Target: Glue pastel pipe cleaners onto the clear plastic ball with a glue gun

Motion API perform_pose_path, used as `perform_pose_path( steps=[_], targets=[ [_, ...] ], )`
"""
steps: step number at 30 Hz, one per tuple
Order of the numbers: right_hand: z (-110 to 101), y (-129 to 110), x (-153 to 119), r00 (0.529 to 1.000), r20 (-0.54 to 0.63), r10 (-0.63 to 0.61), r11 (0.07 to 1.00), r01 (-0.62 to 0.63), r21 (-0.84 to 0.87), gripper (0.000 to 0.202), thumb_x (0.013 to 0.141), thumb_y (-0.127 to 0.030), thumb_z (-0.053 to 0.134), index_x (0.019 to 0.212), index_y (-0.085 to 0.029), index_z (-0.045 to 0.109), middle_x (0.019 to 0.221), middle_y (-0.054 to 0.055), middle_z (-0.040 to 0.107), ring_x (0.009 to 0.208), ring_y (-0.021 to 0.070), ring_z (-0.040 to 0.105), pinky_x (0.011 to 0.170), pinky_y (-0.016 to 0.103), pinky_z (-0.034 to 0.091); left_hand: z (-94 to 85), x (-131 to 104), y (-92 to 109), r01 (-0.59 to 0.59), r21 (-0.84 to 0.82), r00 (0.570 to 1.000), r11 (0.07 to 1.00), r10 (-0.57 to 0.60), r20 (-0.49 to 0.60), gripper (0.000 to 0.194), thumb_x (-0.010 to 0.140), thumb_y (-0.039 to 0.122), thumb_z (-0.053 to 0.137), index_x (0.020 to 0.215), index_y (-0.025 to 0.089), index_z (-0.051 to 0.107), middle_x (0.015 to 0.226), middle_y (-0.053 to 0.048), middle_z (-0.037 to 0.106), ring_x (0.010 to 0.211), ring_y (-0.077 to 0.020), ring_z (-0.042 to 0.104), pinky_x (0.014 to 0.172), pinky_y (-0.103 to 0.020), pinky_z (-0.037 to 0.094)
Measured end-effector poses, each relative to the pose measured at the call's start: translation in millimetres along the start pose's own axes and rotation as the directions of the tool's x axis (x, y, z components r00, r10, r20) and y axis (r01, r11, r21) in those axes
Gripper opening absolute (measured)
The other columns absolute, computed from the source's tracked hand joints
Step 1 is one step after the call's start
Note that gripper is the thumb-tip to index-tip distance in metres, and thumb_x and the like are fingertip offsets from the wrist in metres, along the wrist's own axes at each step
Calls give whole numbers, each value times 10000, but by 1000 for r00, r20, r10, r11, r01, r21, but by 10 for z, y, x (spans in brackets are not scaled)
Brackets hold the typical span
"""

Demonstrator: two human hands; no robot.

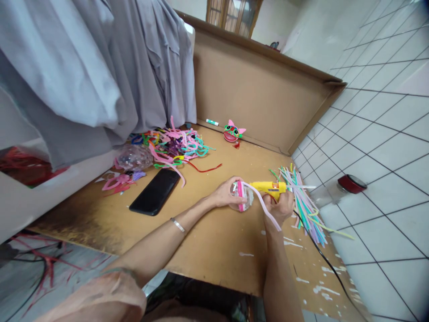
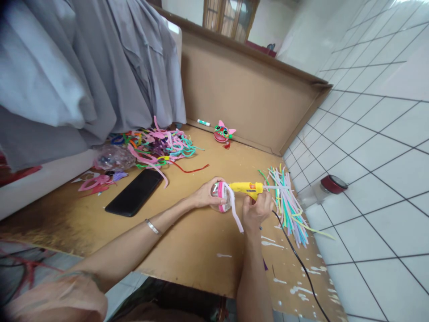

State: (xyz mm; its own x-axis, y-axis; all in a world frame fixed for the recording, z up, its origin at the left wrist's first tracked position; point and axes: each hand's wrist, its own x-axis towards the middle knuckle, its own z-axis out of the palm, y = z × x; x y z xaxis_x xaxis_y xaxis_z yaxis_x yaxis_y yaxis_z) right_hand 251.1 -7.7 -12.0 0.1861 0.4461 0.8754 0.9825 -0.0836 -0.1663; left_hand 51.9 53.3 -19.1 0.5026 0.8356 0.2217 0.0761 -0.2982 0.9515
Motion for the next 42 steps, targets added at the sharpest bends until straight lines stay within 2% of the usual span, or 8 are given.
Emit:
perform_pose_path(
  steps=[5, 12, 19, 29, 42],
  targets=[
    [29, 31, -6, 996, -70, -50, 998, 52, 35, 102, 743, -191, 494, 839, -205, 523, 834, 73, 559, 814, 249, 534, 727, 354, 401, 4, 3, -13, 4, -4, 1000, 1000, -4, 5, 731, 581, 431, 828, 1197, 174, 528, 913, 1, 608, 780, -155, 550, 726, -273, 470],
    [26, 30, -5, 998, -64, -24, 997, 28, 66, 72, 746, -196, 494, 812, -211, 518, 828, 67, 553, 812, 243, 522, 757, 367, 405, 6, 13, -39, 0, 7, 1000, 1000, 0, -4, 729, 584, 432, 831, 1199, 182, 530, 914, -5, 612, 779, -157, 550, 727, -277, 481],
    [38, 39, -4, 996, -86, -7, 999, 12, 51, 105, 754, -223, 516, 852, -197, 545, 836, 70, 551, 798, 241, 526, 728, 360, 404, 11, 7, -59, -10, 28, 1000, 1000, 10, -27, 718, 592, 399, 841, 1208, 178, 545, 986, -30, 639, 889, -196, 590, 808, -306, 503],
    [20, 39, 4, 991, -118, -57, 996, 64, 55, 48, 763, -204, 518, 804, -216, 497, 819, 61, 562, 788, 235, 538, 734, 358, 427, 19, 9, -48, 1, 5, 1000, 1000, -1, -13, 725, 587, 401, 844, 1204, 185, 528, 923, -1, 624, 793, -153, 566, 720, -267, 500],
    [21, 45, -3, 987, -126, -96, 995, 100, 26, 70, 763, -192, 513, 782, -230, 457, 769, 39, 524, 748, 229, 507, 707, 345, 409, 12, 0, -26, 0, 13, 1000, 1000, 0, -8, 725, 586, 410, 841, 1203, 182, 537, 940, -10, 635, 828, -170, 579, 747, -277, 491]
  ],
)
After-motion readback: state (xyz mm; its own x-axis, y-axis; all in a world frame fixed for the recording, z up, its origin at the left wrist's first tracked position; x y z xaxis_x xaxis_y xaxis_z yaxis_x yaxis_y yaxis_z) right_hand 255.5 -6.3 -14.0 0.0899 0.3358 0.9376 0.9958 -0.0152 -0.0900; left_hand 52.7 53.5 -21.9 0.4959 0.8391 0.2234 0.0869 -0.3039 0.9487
